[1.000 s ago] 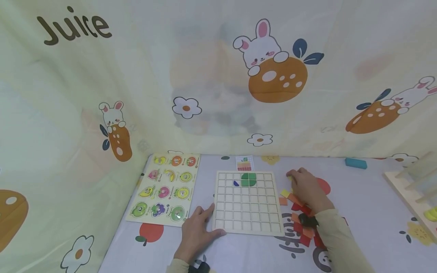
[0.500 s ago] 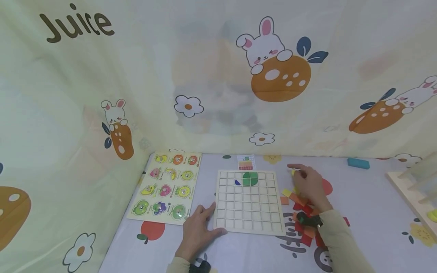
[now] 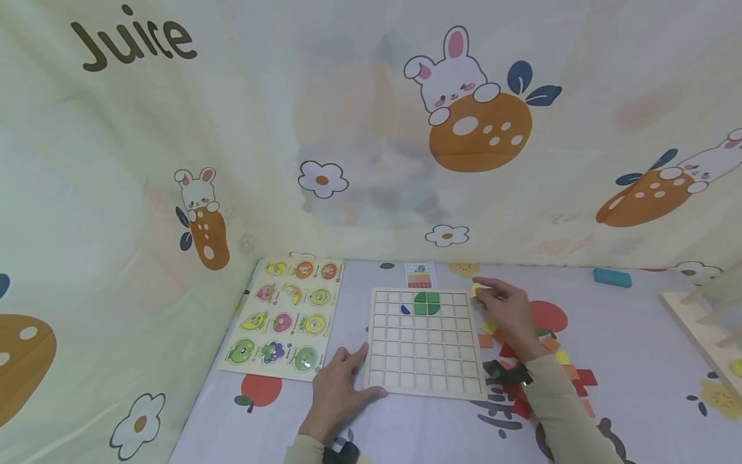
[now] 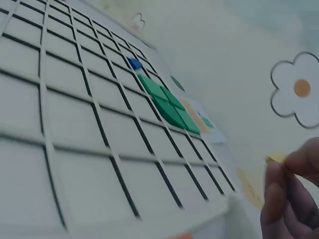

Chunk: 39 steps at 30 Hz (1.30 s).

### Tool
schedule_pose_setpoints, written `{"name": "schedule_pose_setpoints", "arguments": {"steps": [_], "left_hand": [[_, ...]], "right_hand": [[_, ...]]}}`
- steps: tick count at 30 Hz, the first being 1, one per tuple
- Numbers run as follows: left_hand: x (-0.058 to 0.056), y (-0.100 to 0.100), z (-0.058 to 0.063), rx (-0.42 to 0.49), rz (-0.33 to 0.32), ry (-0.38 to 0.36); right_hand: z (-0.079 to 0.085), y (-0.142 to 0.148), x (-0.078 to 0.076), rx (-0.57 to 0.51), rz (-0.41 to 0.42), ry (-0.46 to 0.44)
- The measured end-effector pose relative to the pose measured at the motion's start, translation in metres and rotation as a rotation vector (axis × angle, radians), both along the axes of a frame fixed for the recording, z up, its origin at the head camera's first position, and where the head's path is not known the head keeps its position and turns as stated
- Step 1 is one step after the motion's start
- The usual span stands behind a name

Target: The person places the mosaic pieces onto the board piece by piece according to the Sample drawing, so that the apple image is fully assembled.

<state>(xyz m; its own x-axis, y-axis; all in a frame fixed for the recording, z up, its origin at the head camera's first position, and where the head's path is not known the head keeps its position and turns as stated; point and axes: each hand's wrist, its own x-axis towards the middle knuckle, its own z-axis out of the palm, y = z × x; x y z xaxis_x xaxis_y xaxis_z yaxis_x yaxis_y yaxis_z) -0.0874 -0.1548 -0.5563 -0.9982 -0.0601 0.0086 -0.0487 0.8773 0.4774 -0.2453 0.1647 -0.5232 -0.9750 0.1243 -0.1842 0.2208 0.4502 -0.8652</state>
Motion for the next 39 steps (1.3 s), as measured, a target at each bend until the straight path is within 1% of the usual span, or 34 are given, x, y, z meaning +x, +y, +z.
{"name": "schedule_pose_setpoints", "arguments": {"steps": [6,8,12,20,24,28,31,37,39], "left_hand": [[0.000,-0.001,-0.002,0.001,0.008,-0.003],[0.000,-0.002,-0.002,0.003,0.005,-0.003],[-0.001,-0.002,-0.002,0.005,0.003,-0.008],[-0.001,-0.003,-0.002,0.010,0.001,-0.013],[-0.002,-0.003,-0.001,0.016,-0.006,-0.021],[-0.001,-0.002,0.000,0.032,-0.006,-0.031],[-0.002,-0.002,0.000,0.035,-0.006,-0.027],[-0.002,-0.002,-0.001,0.031,-0.004,-0.019],[-0.002,-0.002,-0.002,0.035,-0.004,-0.015]], "right_hand": [[-0.003,-0.022,0.006,-0.025,0.101,-0.016],[-0.004,-0.031,0.009,-0.029,0.134,-0.008],[-0.006,-0.050,0.013,-0.010,0.190,0.063],[-0.010,-0.094,0.019,0.045,0.403,0.266],[-0.015,-0.115,0.023,0.091,0.463,0.311],[-0.019,-0.131,0.026,0.193,0.485,0.303],[-0.020,-0.140,0.028,0.262,0.468,0.288],[-0.021,-0.150,0.027,0.336,0.459,0.275],[-0.021,-0.152,0.027,0.342,0.455,0.268]]}}
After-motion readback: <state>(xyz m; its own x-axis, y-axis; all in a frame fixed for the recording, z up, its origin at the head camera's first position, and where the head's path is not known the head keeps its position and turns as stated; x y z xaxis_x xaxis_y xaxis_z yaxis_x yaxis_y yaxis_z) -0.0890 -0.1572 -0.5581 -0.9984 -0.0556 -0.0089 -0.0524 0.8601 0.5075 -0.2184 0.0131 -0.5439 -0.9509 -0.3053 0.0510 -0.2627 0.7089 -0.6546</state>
